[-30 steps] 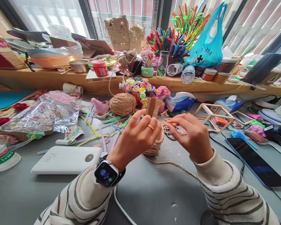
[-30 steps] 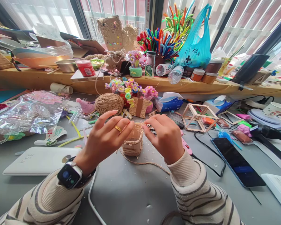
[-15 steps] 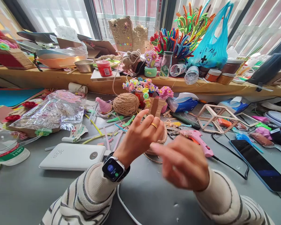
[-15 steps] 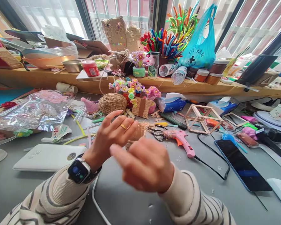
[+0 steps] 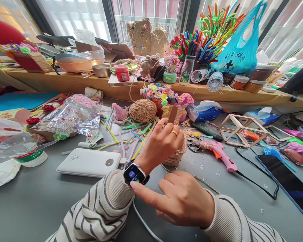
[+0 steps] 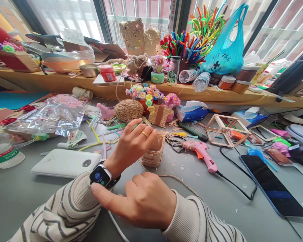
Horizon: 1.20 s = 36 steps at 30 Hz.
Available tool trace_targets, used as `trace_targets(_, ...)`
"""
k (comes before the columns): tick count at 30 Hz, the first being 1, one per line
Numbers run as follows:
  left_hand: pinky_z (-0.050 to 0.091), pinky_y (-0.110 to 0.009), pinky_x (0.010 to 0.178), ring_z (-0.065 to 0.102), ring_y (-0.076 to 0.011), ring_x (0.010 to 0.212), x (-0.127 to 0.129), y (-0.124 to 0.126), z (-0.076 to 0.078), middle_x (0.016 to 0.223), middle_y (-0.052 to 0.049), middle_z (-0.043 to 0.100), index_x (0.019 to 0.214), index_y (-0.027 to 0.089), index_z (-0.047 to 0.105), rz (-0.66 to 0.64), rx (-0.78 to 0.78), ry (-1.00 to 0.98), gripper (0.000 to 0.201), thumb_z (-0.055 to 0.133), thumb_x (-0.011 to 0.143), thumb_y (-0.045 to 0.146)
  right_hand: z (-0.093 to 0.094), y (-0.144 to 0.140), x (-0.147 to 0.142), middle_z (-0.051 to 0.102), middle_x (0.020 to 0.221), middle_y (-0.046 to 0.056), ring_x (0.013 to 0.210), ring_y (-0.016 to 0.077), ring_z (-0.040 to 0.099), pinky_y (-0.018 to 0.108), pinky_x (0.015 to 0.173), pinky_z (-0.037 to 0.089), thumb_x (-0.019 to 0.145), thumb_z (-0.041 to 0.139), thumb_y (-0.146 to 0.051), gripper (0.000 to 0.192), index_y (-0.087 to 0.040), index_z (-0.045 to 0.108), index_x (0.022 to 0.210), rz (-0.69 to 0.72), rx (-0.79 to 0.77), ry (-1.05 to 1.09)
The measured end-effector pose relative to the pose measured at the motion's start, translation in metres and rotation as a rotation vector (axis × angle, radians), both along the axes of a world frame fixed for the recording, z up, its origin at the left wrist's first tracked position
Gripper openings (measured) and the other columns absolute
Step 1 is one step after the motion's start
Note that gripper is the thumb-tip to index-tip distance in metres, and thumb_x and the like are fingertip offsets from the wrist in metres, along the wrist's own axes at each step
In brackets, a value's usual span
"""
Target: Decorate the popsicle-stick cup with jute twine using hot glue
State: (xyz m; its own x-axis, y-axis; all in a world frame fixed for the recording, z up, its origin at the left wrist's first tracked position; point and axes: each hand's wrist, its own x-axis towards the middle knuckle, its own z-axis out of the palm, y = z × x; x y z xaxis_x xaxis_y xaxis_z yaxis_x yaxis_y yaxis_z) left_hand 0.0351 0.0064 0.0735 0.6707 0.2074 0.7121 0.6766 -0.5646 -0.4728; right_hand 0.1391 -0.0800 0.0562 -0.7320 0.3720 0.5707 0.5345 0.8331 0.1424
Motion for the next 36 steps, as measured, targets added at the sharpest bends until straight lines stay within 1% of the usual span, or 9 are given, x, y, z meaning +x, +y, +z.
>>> trace_targets(9, 0.045, -0.036, 0.090, 0.060, -0.0148, 0.073, 0.0013, -0.0003, -0.0002, 0.078, 0.000, 0.068, 0.084, 0.015, 0.062, 0.009, 0.007, 0.001, 0.015, 0.048, 0.083, 0.009, -0.0040, -0.0027, -0.0026, 0.046, 0.049, -0.005, 0.040, 0.0120, 0.038, 0.030, 0.044, 0.012, 0.088, 0.032, -0.022, 0.041, -0.024, 0.045, 0.128, -0.010, 0.013, -0.046)
trace_targets(13, 0.045, -0.036, 0.090, 0.060, -0.0150, 0.072, 0.0009, -0.0006, 0.0004, 0.077, 0.000, 0.067, 0.084, 0.016, 0.061, 0.016, -0.001, 0.002, 0.015, 0.047, 0.084, 0.010, -0.0045, -0.0033, -0.0031, 0.046, 0.048, -0.005, 0.039, 0.0121, 0.039, 0.030, 0.043, 0.012, 0.088, 0.034, -0.023, 0.041, -0.026, 0.048, 0.126, -0.011, 0.016, -0.041)
trace_targets(17, 0.044, -0.036, 0.090, 0.060, -0.0146, 0.072, 0.0010, -0.0009, 0.0001, 0.077, 0.000, 0.067, 0.083, 0.016, 0.061, 0.012, -0.001, -0.003, 0.015, 0.048, 0.083, 0.009, -0.0043, -0.0024, -0.0034, 0.046, 0.048, -0.004, 0.039, 0.0133, 0.040, 0.030, 0.043, 0.012, 0.087, 0.035, -0.019, 0.041, -0.025, 0.051, 0.124, -0.033, 0.003, -0.023)
trace_targets(19, 0.045, -0.036, 0.090, 0.060, -0.0147, 0.072, 0.0012, -0.0010, 0.0000, 0.077, 0.000, 0.067, 0.083, 0.016, 0.061, 0.013, -0.007, -0.003, 0.016, 0.047, 0.084, 0.009, -0.0042, -0.0026, -0.0037, 0.045, 0.047, -0.004, 0.038, 0.0132, 0.039, 0.030, 0.042, 0.012, 0.087, 0.037, -0.020, 0.039, -0.025, 0.053, 0.122, -0.005, 0.015, -0.002)
trace_targets(22, 0.045, -0.036, 0.089, 0.060, -0.0147, 0.072, 0.0012, -0.0014, 0.0004, 0.078, 0.000, 0.067, 0.084, 0.015, 0.061, 0.014, -0.016, 0.008, 0.018, 0.045, 0.085, 0.009, -0.0039, -0.0045, -0.0050, 0.041, 0.045, -0.005, 0.036, 0.0118, 0.036, 0.029, 0.041, 0.012, 0.087, 0.041, -0.021, 0.036, -0.026, 0.056, 0.119, 0.088, 0.040, 0.051)
trace_targets(24, 0.046, -0.036, 0.088, 0.060, -0.0145, 0.072, 0.0011, -0.0016, 0.0009, 0.078, 0.000, 0.067, 0.084, 0.015, 0.061, 0.013, -0.017, 0.013, 0.018, 0.044, 0.085, 0.009, -0.0039, -0.0063, -0.0063, 0.040, 0.044, -0.006, 0.036, 0.0112, 0.035, 0.028, 0.041, 0.012, 0.085, 0.043, -0.019, 0.036, -0.026, 0.057, 0.118, 0.115, 0.045, 0.062)
trace_targets(28, 0.046, -0.036, 0.087, 0.060, -0.0146, 0.072, 0.0010, -0.0019, 0.0014, 0.078, 0.000, 0.067, 0.084, 0.015, 0.061, 0.011, -0.017, 0.007, 0.019, 0.043, 0.085, 0.008, -0.0047, -0.0086, -0.0081, 0.042, 0.044, -0.005, 0.035, 0.0114, 0.035, 0.028, 0.039, 0.011, 0.084, 0.044, -0.018, 0.036, -0.025, 0.059, 0.116, 0.130, 0.034, 0.039)
trace_targets(36, 0.045, -0.035, 0.090, 0.060, -0.0141, 0.072, 0.0012, -0.0024, 0.0006, 0.077, 0.000, 0.067, 0.082, 0.015, 0.062, 0.011, -0.008, 0.003, 0.018, 0.045, 0.084, 0.009, -0.0080, -0.0076, -0.0083, 0.042, 0.044, -0.005, 0.036, 0.0110, 0.035, 0.028, 0.039, 0.012, 0.085, 0.043, -0.019, 0.037, -0.025, 0.055, 0.120, 0.115, 0.021, 0.020)
